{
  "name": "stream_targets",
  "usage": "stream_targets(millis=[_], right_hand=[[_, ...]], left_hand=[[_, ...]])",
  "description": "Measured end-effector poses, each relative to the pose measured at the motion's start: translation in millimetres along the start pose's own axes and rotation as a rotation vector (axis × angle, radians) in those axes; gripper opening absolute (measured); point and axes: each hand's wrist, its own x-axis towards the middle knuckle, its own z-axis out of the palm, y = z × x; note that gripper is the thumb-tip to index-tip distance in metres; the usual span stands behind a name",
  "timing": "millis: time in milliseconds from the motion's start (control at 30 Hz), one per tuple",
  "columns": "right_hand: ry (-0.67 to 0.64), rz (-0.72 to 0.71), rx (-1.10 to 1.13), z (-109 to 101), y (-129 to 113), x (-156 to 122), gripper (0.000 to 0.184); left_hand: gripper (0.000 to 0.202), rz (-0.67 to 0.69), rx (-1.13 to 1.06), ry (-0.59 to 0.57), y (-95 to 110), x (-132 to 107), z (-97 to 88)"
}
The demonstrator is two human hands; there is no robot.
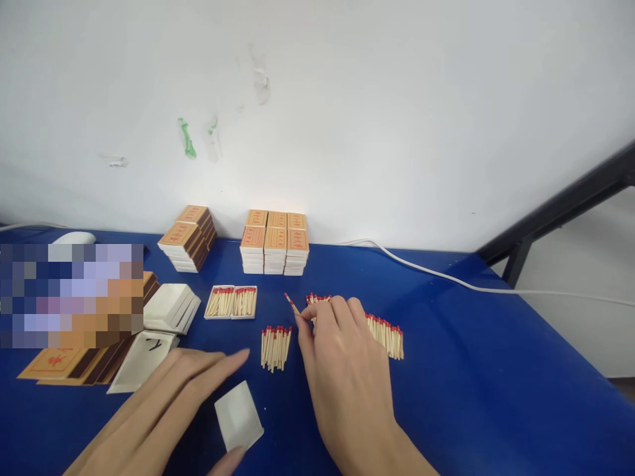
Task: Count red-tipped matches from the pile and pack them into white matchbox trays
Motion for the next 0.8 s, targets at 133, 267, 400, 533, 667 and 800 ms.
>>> stream_targets(millis=[133,267,400,533,667,800], right_hand=[[-0.14,0.116,0.407,-12,-11,3,0.017],[-0.294,0.126,0.704,-21,-20,2,0.012],[-0.429,0.087,0.86,-24,-24,0,0.011],[-0.484,0.122,0.925,-27,-26,-1,0.011],[-0.517,0.163,0.949,-28,-28,-1,0.012],[-0.525,0.21,0.998,-26,-27,-2,0.012]], left_hand=[[0.071,-0.181,-0.106,0.077,9,8,-7.4],[0.085,-0.242,-0.25,0.047,3,19,-18.0],[0.077,-0.21,-0.344,0.013,-4,25,-27.0],[0.076,-0.211,-0.315,0.042,-3,16,-25.1],[0.083,-0.216,-0.3,0.069,-1,7,-17.4],[0.074,-0.204,-0.345,0.055,-1,9,-14.4]])
